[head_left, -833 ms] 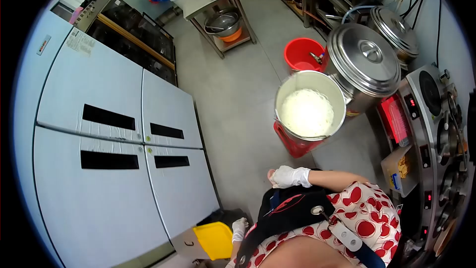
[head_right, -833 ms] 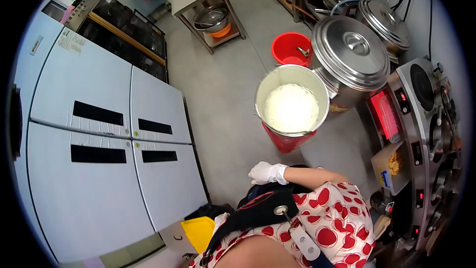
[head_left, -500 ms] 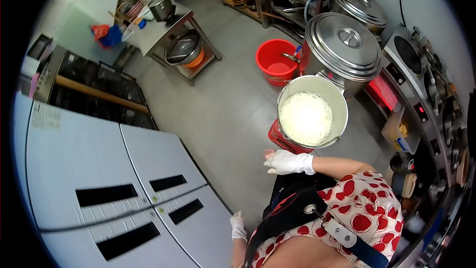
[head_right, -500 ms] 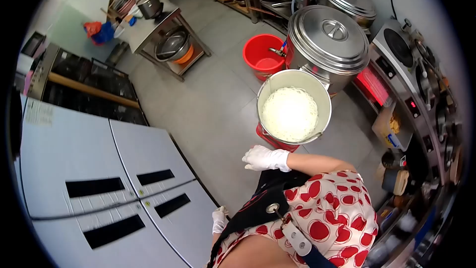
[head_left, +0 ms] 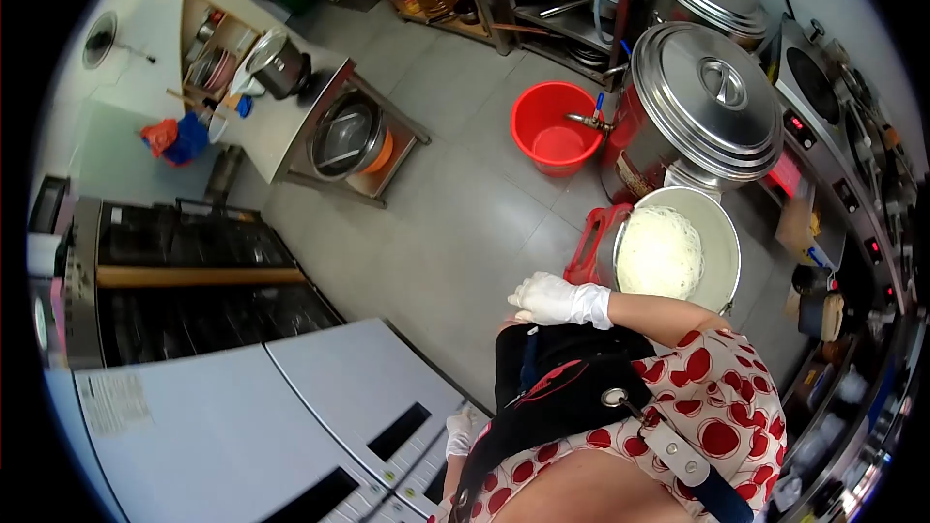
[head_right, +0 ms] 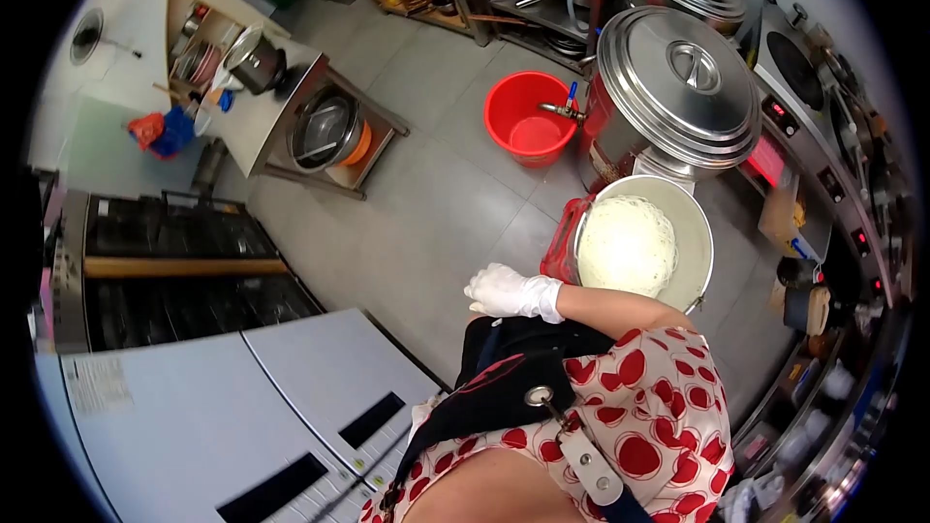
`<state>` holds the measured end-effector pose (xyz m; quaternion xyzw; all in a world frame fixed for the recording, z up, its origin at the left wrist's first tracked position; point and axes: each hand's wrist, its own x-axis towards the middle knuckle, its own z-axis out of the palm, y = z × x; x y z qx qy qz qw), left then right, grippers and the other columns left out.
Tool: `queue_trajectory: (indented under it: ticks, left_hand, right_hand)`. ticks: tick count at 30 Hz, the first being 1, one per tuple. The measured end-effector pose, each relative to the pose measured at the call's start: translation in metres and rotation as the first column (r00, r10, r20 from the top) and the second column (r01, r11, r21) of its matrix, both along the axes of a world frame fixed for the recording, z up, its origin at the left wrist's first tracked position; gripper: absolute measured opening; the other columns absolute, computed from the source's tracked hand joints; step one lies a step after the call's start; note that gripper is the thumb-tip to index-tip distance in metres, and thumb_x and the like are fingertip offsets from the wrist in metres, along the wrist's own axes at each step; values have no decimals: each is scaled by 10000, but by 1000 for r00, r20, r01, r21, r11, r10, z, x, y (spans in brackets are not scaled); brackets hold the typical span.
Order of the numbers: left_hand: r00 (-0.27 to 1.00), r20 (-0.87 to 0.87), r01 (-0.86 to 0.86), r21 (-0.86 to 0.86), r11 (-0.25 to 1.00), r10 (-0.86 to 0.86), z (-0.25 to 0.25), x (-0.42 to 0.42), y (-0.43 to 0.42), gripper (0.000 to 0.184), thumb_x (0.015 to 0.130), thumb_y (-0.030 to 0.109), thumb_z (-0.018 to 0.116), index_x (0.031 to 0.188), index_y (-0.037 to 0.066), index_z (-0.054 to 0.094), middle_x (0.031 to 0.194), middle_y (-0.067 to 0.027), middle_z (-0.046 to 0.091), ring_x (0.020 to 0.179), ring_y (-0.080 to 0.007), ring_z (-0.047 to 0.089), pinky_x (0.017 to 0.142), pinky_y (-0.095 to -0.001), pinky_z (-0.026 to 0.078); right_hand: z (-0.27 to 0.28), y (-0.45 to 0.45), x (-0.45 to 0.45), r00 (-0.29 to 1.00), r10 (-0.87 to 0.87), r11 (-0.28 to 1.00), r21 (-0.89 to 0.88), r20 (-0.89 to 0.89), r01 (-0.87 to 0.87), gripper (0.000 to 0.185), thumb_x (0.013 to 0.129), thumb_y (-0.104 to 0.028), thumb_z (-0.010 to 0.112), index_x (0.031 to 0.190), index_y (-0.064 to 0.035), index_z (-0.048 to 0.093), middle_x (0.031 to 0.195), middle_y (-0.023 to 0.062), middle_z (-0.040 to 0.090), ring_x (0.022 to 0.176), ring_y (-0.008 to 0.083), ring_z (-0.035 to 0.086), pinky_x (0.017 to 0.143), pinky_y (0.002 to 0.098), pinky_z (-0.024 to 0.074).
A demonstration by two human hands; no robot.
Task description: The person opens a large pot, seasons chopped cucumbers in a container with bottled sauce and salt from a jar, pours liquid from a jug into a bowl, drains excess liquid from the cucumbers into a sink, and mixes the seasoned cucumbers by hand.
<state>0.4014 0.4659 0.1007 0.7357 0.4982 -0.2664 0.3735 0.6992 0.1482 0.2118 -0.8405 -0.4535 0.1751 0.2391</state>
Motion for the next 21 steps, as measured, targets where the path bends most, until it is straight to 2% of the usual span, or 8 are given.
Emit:
queue_trajectory:
  ticks: [3, 6, 11, 14, 17, 19, 20, 21]
  left_hand:
    - [941, 165, 301, -3, 954, -296, -84, 17, 92, 281, 891, 221, 594, 830, -46, 654, 752, -150, 684, 641, -217, 666, 562, -327, 514]
    - [920, 87, 391, -106, 914, -383, -38, 117, 135, 262, 889, 220, 596, 828, -27, 657, 764, -153, 685, 656, -213, 663, 572, -322, 501]
    - [870, -31, 493, 16, 870, -492, -16, 308, 182, 235, 888, 185, 596, 878, -40, 664, 702, -97, 663, 639, -207, 655, 546, -313, 503]
    - [958, 151, 271, -204, 941, -243, -49, 409, 233, 205, 872, 145, 608, 886, -52, 664, 704, -130, 653, 618, -228, 645, 534, -328, 536]
    - [891, 172, 442, -119, 889, -419, -37, 509, 229, 195, 860, 138, 613, 844, -50, 666, 710, -128, 649, 593, -208, 630, 519, -315, 531]
    - [873, 189, 476, -131, 870, -449, -40, 566, 217, 192, 857, 136, 619, 848, -50, 666, 699, -117, 650, 590, -199, 626, 522, -307, 528]
    - [868, 200, 485, -138, 864, -455, -45, 592, 208, 191, 856, 135, 622, 850, -50, 666, 694, -112, 650, 588, -195, 625, 524, -304, 527]
    - [838, 191, 538, -139, 832, -510, -50, 617, 197, 196, 856, 141, 627, 854, -51, 664, 699, -114, 652, 590, -193, 625, 532, -302, 528]
  right_hand:
    - [-21, 12, 28, 992, -95, 995, -43, -86, 92, 299, 839, -314, 535, 893, -37, 632, 848, 144, 646, 842, 335, 613, 759, 451, 457]
    - [-36, 24, 54, 967, -215, 968, -159, -137, 193, 308, 830, -319, 552, 905, -32, 633, 851, 151, 648, 857, 344, 614, 777, 453, 458]
    - [-23, 33, 120, 855, -493, 866, -184, -162, 464, 387, 834, -330, 557, 1055, -22, 637, 919, 183, 658, 873, 359, 620, 792, 455, 472]
    - [12, 6, 160, 601, -774, 631, -318, -200, 707, 398, 852, -335, 556, 1107, -39, 631, 981, 184, 654, 911, 368, 614, 815, 427, 486]
    - [19, -59, 190, 212, -976, 218, 163, 51, 962, 287, 875, -291, 528, 994, -59, 648, 949, 172, 654, 891, 351, 615, 779, 448, 490]
    - [25, -117, 210, -184, -974, -108, 439, 133, 892, 260, 868, -262, 538, 977, -53, 647, 952, 169, 655, 894, 346, 608, 805, 427, 485]
    - [42, -147, 218, -358, -933, -334, 275, 40, 902, 256, 855, -231, 560, 1008, -47, 651, 962, 161, 652, 918, 341, 604, 822, 422, 482]
    - [22, -191, 229, -462, -882, -374, 464, 89, 803, 262, 849, -225, 573, 1032, -52, 646, 969, 155, 647, 911, 338, 604, 814, 423, 486]
